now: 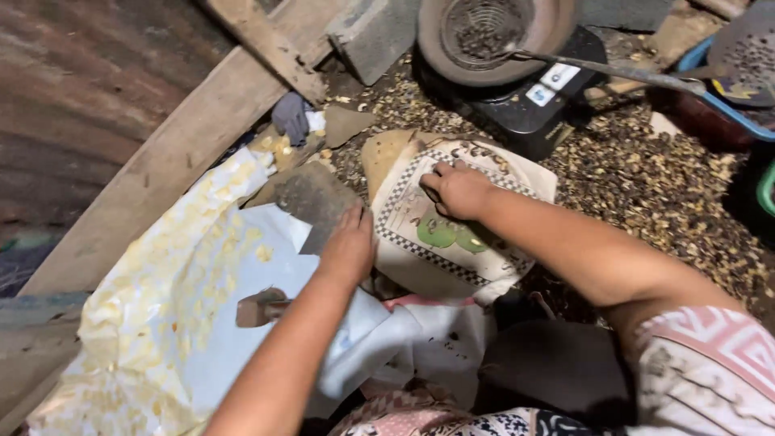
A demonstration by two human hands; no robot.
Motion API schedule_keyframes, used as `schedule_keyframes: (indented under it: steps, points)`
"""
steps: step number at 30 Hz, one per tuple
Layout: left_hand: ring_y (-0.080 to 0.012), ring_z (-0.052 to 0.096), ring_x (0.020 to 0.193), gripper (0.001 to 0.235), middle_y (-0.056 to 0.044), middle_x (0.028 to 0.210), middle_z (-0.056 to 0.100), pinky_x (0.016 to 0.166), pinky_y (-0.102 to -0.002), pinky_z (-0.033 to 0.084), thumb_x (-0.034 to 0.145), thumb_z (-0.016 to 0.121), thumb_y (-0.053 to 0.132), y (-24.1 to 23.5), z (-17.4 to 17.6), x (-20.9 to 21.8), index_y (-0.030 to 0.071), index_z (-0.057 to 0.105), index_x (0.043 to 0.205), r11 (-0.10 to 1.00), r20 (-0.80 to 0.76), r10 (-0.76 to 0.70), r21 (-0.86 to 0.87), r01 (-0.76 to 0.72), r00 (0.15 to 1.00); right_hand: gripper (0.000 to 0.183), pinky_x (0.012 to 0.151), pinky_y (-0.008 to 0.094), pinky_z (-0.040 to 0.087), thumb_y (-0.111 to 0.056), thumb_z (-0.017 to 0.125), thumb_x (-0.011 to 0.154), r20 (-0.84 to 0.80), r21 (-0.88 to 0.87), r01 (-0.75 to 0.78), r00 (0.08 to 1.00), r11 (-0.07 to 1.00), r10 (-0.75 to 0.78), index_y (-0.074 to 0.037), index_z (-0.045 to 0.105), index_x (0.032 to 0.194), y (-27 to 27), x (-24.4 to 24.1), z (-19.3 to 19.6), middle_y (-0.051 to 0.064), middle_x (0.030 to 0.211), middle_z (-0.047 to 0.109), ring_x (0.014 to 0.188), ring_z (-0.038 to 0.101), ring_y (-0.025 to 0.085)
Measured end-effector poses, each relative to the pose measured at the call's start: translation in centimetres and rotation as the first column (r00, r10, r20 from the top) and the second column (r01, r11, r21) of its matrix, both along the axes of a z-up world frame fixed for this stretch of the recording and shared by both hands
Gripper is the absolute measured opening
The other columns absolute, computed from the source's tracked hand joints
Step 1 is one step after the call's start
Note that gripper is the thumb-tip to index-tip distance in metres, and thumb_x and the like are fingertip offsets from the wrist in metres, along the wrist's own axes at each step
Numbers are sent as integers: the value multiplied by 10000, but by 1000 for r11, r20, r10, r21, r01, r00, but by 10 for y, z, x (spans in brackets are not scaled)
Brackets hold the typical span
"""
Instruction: The person is processing cocoa beans. They use a hammer to crack open the beans on a white sheet, then use a stone to grind the beans on a cloth. They also use a strainer to scoop beans from a pot on a stove.
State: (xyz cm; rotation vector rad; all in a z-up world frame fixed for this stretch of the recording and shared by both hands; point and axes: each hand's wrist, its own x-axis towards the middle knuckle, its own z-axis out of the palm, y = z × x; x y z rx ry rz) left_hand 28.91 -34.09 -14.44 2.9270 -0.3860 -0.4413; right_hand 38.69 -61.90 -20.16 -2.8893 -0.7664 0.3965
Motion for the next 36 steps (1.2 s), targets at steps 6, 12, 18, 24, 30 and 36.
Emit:
schedule_keyframes:
  steps: [6,12,18,24,30,36]
  points:
    - [-421,513,1371,646,-235,1479,485,1168,-490,425,949,657,242,-45,-69,28,69,439,1532,867,-64,437,-238,-439,897,663,960,593,553,-324,756,793,-144,220,190,976,957,-161,-179,531,1400,-102,-40,84,230,1304,603,1142,650,517]
    - [-291,727,1075,446,-68,1033,772,906,-465,568,845,726,487,-25,-97,40,267,656,1227,865,-105,437,-221,-450,893,704,1072,529,477,-295,810,761,-67,410,384,917,827,-393,-176,589,1419,-164,-68,139,209,1309,634,1239,616,436]
    - [-240,734,967,610,-201,1130,733,802,-392,637,925,686,69,-174,46,-2,43,500,1505,-97,-497,-128,-855,-510,858,667,1042,591,455,-144,777,846,14,575,375,884,727,-467,-58,551,1468,-172,-76,210,292,1315,602,1218,583,515]
    - [-294,716,1078,642,-257,1276,681,881,-453,631,921,627,-7,-178,100,4,-18,442,1536,-172,-471,-153,-853,-493,869,685,1005,634,468,-163,803,864,85,607,319,885,728,-458,-36,522,1476,-151,-88,246,294,1314,606,1215,575,533]
    - [-241,735,972,701,-209,1256,723,780,-270,581,823,572,-39,-68,32,17,2,468,1515,382,-424,351,-749,-541,835,91,864,343,619,-71,685,848,145,612,-96,989,785,8,-87,636,924,-79,-96,163,68,929,707,912,675,236]
    - [-382,471,1302,657,-192,1425,518,1113,-466,387,856,746,203,-41,-15,-16,45,521,1453,870,163,442,-319,-377,882,587,1113,428,440,-131,719,845,166,254,-355,933,900,321,-199,507,1388,-65,-95,36,125,1478,521,1286,518,316]
